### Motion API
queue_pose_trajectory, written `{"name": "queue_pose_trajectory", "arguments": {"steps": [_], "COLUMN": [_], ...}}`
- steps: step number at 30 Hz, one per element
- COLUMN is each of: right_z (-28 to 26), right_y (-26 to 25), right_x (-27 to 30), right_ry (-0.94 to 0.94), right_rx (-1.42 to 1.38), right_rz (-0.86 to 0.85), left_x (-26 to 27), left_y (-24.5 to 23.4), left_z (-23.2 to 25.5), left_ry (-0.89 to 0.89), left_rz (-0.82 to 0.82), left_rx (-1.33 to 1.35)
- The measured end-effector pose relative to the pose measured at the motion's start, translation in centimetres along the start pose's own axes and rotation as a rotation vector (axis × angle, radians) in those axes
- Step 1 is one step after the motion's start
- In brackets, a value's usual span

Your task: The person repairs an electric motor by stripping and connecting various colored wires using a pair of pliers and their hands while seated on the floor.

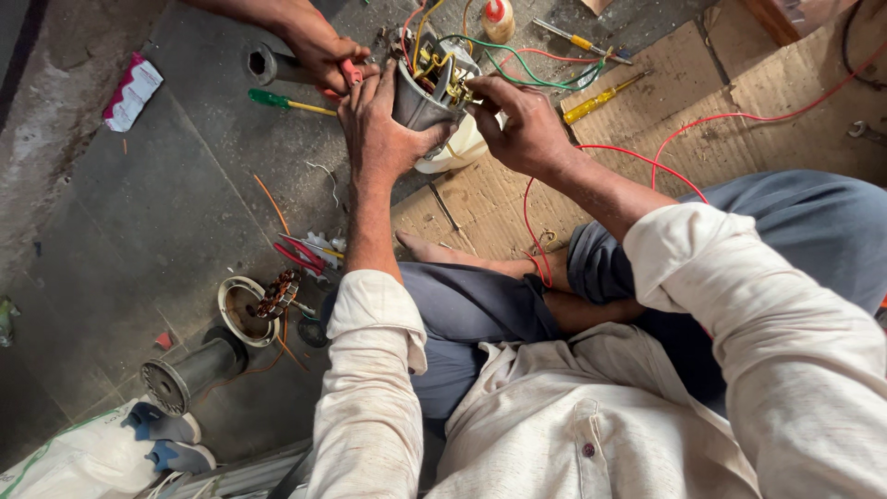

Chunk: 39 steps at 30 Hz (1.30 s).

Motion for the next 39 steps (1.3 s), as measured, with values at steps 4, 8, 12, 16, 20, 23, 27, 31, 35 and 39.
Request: {"name": "queue_pose_trajectory", "arguments": {"steps": [4, 8, 12, 16, 20, 23, 27, 31, 35, 39], "right_z": [-0.7, -0.7, -0.5, 0.2, -1.3, -1.6, -1.8, -1.9, -2.0, -1.9], "right_y": [-0.2, -0.4, -0.1, 0.4, 0.6, 0.9, 1.2, 1.7, 1.7, 1.8], "right_x": [-0.7, -0.9, -1.1, -1.2, -1.6, -1.8, -1.4, -1.5, -1.4, -1.4], "right_ry": [-0.083, -0.126, -0.103, -0.075, -0.139, -0.153, -0.177, -0.175, -0.165, -0.175], "right_rx": [0.031, 0.025, 0.066, 0.089, 0.108, 0.195, 0.357, 0.412, 0.411, 0.429], "right_rz": [0.022, 0.021, 0.004, -0.027, -0.045, -0.048, -0.047, -0.083, -0.083, -0.091], "left_x": [-0.1, -0.1, -0.3, -0.1, -0.1, 0.2, 0.1, 0.0, 0.0, 0.0], "left_y": [-0.2, 0.2, 0.0, 0.0, -1.3, -1.4, -0.5, -0.7, -0.5, -0.5], "left_z": [0.2, 0.0, -0.4, -0.5, 0.0, 0.0, -0.5, -0.3, -0.5, -0.5], "left_ry": [-0.003, -0.016, -0.018, -0.021, -0.017, -0.019, -0.055, -0.048, -0.083, -0.083], "left_rz": [0.001, -0.017, 0.008, 0.027, 0.097, 0.11, 0.039, 0.047, -0.007, -0.002], "left_rx": [0.003, -0.002, 0.017, -0.047, -0.023, 0.035, 0.036, 0.029, 0.031, 0.044]}}
Point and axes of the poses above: each hand's wrist, its own x-axis away from the middle knuckle, its own y-axis out of the palm, z = x × y, the point moved 10 cm from there along -x, towards the middle knuckle, and after that the axes turned 9 degrees about -x, right-handed, at the moved point
